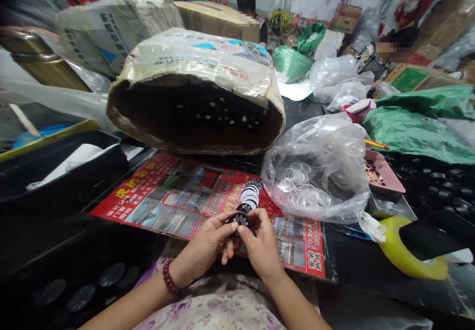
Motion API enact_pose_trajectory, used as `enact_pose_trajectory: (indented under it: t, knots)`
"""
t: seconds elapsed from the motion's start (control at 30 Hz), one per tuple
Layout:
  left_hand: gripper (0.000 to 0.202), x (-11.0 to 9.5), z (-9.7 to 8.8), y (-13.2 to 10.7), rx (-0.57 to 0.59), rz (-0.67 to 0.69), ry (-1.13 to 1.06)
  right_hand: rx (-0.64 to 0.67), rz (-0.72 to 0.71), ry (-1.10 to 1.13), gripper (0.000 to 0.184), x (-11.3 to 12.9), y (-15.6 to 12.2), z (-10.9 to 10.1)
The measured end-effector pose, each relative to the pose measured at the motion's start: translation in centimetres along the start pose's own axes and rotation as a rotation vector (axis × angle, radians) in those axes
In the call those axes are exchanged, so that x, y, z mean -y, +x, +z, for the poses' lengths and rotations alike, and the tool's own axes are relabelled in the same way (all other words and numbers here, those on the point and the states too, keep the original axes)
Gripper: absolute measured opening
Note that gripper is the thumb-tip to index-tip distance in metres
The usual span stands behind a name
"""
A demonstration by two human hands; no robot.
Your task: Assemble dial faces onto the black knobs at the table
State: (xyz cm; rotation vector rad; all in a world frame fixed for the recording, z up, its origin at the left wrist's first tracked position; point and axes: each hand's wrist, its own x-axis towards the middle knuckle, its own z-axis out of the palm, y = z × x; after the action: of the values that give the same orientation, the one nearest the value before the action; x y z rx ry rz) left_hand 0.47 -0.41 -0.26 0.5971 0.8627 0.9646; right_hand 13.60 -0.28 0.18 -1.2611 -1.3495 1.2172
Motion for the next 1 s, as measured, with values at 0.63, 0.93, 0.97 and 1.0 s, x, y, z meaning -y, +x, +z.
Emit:
enact_pose_trajectory:
  t: [0.63,0.93,0.97,1.0]
  knots:
    - [0.036,0.0,0.5,-0.8,0.058,0.016,-0.186,-0.046,-0.174,-0.067,0.019,1.3,-1.2,-1.9]
    - [0.037,0.0,0.6,-1.0,0.007,0.078,0.041,-0.003,-0.085,-0.052,0.027,1.4,-0.9,-1.7]
    - [0.035,0.1,0.6,-1.0,-0.001,0.081,0.051,0.001,-0.091,-0.073,0.027,1.5,-0.8,-1.6]
    - [0.032,0.1,0.5,-1.0,-0.004,0.080,0.055,0.005,-0.099,-0.095,0.028,1.5,-0.8,-1.5]
